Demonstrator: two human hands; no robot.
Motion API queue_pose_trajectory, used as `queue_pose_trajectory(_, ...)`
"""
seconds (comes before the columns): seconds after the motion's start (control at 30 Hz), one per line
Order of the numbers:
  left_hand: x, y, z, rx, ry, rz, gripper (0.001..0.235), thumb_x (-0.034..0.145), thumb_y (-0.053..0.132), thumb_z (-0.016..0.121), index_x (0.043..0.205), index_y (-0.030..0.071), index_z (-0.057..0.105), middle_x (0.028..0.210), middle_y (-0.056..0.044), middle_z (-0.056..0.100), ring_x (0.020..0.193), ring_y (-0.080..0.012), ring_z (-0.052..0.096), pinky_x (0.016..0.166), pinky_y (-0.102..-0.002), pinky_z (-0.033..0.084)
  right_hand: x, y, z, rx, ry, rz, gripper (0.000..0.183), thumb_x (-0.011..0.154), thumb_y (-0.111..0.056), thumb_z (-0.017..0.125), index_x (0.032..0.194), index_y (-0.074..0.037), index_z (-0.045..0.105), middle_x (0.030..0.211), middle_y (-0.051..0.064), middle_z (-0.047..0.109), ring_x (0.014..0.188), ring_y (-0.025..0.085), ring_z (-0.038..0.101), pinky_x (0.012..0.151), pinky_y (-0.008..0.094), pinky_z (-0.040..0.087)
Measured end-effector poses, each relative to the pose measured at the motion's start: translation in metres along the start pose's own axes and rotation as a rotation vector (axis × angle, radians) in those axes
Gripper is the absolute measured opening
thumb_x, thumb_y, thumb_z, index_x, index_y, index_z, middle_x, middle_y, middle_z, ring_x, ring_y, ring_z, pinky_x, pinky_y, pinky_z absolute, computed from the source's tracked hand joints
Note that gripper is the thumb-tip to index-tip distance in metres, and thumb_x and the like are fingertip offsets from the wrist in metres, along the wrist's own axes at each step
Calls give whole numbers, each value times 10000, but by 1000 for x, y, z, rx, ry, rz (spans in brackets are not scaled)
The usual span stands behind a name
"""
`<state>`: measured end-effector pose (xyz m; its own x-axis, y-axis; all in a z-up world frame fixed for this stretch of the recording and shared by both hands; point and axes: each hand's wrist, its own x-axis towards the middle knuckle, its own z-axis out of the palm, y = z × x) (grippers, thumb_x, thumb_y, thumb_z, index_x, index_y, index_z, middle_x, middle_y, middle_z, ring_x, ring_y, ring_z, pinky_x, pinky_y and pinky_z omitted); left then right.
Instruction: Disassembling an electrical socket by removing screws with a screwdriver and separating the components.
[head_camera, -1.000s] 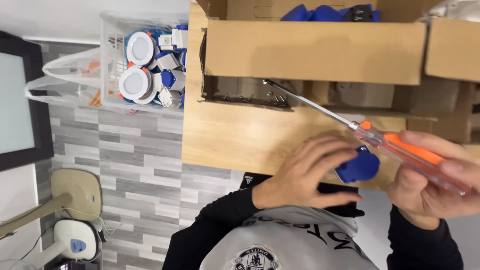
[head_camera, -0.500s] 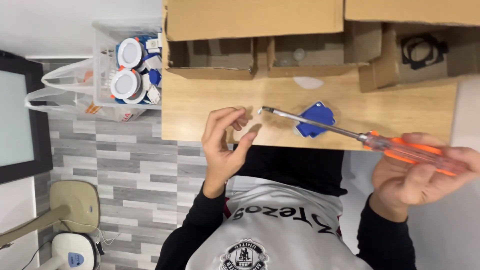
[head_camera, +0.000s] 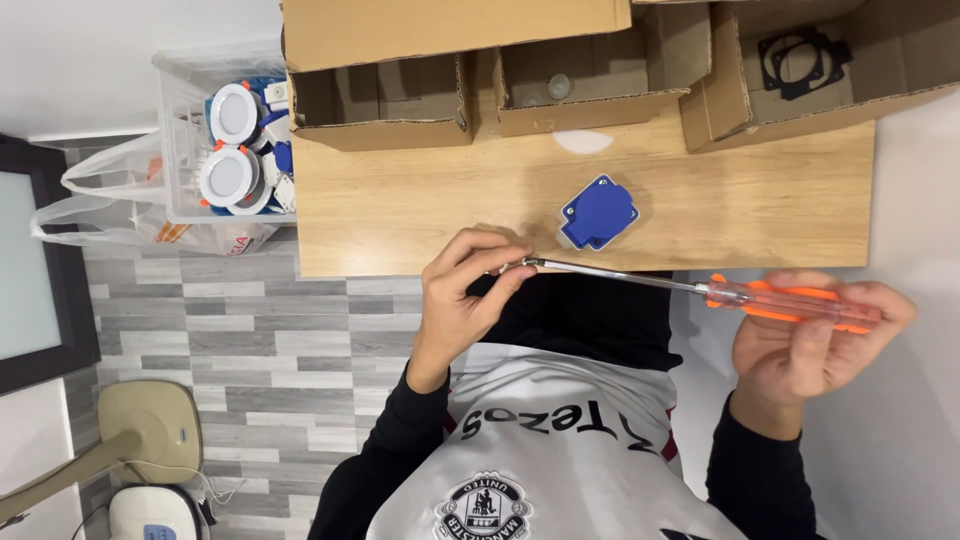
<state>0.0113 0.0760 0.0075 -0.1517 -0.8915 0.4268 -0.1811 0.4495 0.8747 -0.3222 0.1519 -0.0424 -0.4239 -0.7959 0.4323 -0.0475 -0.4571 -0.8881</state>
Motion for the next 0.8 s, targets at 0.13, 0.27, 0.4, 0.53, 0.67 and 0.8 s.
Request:
queue_pose_trajectory(0.13, 0, -1, -1, 1, -31, 12, 135, 994, 23, 822, 1123, -5, 792, 1075, -125, 721, 993, -271, 754, 820, -285, 657, 2, -10, 13, 104, -90, 77, 298, 1186, -285, 539, 1345, -170, 314, 1159, 290, 603, 803, 484, 672, 792, 722, 696)
queue_pose_trajectory(0.27, 2, -3, -5, -2, -52, 29, 103, 1006, 1, 799, 1109, 4, 797, 1088, -134, 752, 983, -266, 778, 943, -321, 663, 2, -4, 8, 99, -95, 84, 312, 1186, -304, 553, 1344, -168, 322, 1175, 274, 616, 804, 482, 673, 823, 717, 698)
queue_pose_trajectory(0.4, 1, -4, -8, -3, -36, -2, 72, 1013, -10, 782, 1083, -21, 794, 1081, -155, 769, 983, -275, 786, 940, -325, 663, 5, -2, 5, 118, -99, 73, 299, 1189, -283, 554, 1360, -174, 334, 1159, 262, 614, 789, 500, 674, 805, 706, 699)
queue_pose_trajectory(0.53, -1, -5, -7, -96, 7, -39, 63, 1013, -16, 778, 1074, 0, 780, 1065, -161, 799, 1001, -283, 807, 964, -342, 676, 3, 9, -13, 80, 5, 84, 282, 1213, -276, 572, 1369, -155, 370, 1174, 252, 642, 848, 408, 665, 789, 591, 658)
queue_pose_trajectory(0.67, -4, -5, -5, -225, 22, -64, 80, 1027, -40, 752, 1093, 1, 735, 1085, -185, 797, 1050, -310, 821, 1008, -360, 694, 5, 10, -15, 84, 31, 100, 258, 1222, -262, 582, 1357, -159, 388, 1174, 243, 663, 890, 367, 671, 751, 504, 630)
queue_pose_trajectory(0.8, -6, -5, -3, -254, 16, -81, 88, 1025, -44, 753, 1091, 10, 730, 1089, -187, 795, 1057, -313, 819, 996, -352, 699, 7, 7, -12, 175, -54, 123, 243, 1231, -269, 546, 1382, -181, 377, 1242, 235, 652, 890, 409, 679, 785, 634, 693)
